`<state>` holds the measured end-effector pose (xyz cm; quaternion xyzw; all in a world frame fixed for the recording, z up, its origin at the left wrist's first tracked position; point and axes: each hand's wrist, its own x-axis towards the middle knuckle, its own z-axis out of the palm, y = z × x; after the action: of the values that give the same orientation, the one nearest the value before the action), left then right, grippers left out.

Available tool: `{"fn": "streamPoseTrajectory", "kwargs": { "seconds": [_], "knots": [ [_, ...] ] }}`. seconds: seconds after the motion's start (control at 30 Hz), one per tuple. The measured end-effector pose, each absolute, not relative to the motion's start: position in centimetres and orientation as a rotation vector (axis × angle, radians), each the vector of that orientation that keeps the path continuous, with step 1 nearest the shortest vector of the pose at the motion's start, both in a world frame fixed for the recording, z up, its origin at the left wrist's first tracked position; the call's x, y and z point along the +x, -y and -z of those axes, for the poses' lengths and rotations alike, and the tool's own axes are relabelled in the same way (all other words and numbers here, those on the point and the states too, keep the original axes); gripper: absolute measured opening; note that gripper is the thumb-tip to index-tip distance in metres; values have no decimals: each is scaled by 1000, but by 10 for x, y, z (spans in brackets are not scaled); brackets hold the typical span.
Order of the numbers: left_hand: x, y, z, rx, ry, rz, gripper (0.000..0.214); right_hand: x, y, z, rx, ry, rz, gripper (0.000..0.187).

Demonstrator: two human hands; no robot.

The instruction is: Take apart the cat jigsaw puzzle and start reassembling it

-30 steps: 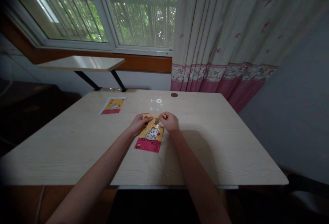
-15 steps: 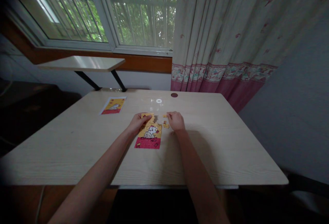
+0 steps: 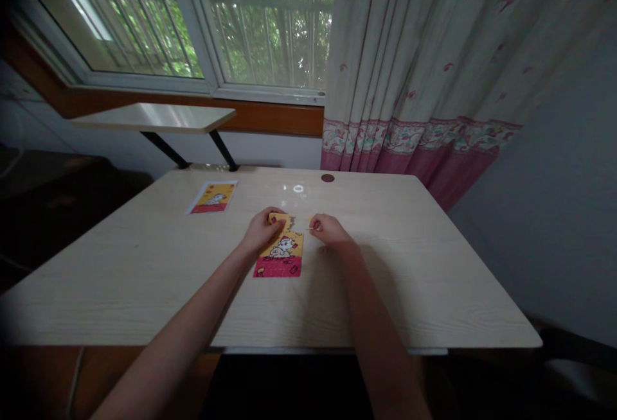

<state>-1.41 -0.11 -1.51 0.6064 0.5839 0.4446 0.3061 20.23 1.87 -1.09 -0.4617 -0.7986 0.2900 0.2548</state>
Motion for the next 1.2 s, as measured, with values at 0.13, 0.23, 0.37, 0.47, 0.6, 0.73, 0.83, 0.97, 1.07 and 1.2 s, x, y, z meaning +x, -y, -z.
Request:
{"fn": "streamPoseTrajectory", "kwargs": {
  "seconds": [0.13, 0.23, 0.37, 0.47, 0.6, 0.73, 0.83, 0.97, 1.07, 1.2],
  "knots": [
    [-15, 5, 13, 2027, -1737, -980, 34, 199, -18, 11, -1282, 2029, -833, 10],
    [-14, 7, 11, 2076, -1765, -922, 38, 200, -19, 11, -1332, 1963, -761, 11],
    [-14, 6, 11, 2034, -1723, -951, 37, 209, -20, 9, -1423, 1977, -654, 17],
    [-14, 4, 13, 1968, -1639, -1019, 33, 212, -18, 5, -1563, 2002, -529, 27],
    [-11, 1, 16, 1752, -1417, -1189, 28, 201, -13, 2, -1549, 1967, -401, 33],
    [-3, 4, 12, 1504, -1150, -1237, 30, 176, -7, 7, -1265, 1970, -569, 31],
    [1, 7, 5, 1332, -1043, -1261, 36, 162, -4, 13, -1214, 1897, -758, 33],
    [2, 9, -1, 1188, -1026, -1287, 44, 160, -6, 17, -1213, 1739, -844, 30],
    [1, 8, -2, 1163, -1053, -1298, 46, 164, -10, 18, -1190, 1652, -866, 34],
    [1, 7, -2, 1163, -1116, -1328, 49, 169, -14, 21, -1215, 1644, -835, 35]
  ]
}}
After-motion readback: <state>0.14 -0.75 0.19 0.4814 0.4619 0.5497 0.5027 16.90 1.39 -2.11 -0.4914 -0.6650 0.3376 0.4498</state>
